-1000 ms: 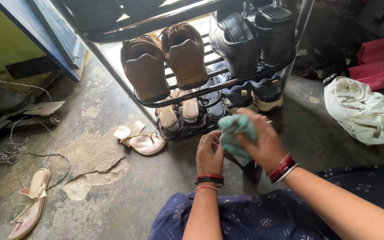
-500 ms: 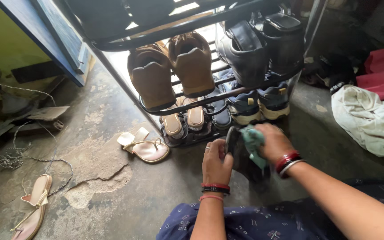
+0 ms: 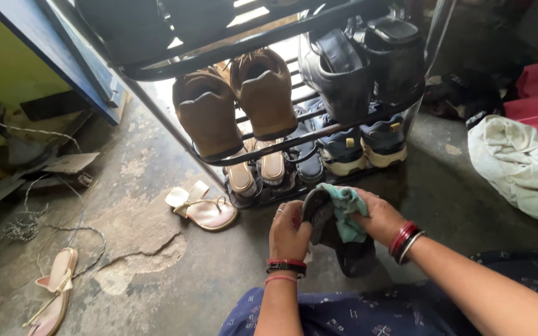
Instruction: The person sits on the floor and wipes a black sandal with a green cloth, then places it on a shoe rack. The person then wipes a second black sandal and places it on the rack. Finally, the person picks up a pair of beige sandals from the floor.
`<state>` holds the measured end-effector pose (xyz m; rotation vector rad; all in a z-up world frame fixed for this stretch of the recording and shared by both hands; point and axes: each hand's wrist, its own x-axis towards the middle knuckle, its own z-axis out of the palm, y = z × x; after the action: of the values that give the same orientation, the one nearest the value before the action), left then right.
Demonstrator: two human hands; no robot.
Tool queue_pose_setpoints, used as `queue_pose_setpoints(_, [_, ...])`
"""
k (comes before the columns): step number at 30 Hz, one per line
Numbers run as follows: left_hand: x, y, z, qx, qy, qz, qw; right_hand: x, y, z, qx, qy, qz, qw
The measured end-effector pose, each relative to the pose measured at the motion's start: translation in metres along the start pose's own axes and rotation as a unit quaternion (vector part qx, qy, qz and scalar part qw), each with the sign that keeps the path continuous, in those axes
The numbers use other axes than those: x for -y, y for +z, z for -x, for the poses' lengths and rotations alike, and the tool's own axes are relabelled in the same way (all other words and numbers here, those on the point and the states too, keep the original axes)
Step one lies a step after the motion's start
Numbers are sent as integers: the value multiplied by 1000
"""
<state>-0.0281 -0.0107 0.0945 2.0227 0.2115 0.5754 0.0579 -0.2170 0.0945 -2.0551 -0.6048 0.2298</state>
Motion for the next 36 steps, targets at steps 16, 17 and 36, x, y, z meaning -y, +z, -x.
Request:
queue_pose_setpoints(16, [23,11,9,-47,-65,-74,994,-27,-4,29,-62,83,-49,993])
queue_pose_setpoints(17, [24,12,9,-43,-66,-80,994,-1,-2,26,-45,3,-43,998])
queue_pose_setpoints(36, [63,-1,6,-88,-294,-95,947,-113,5,78,78,-108,459,878])
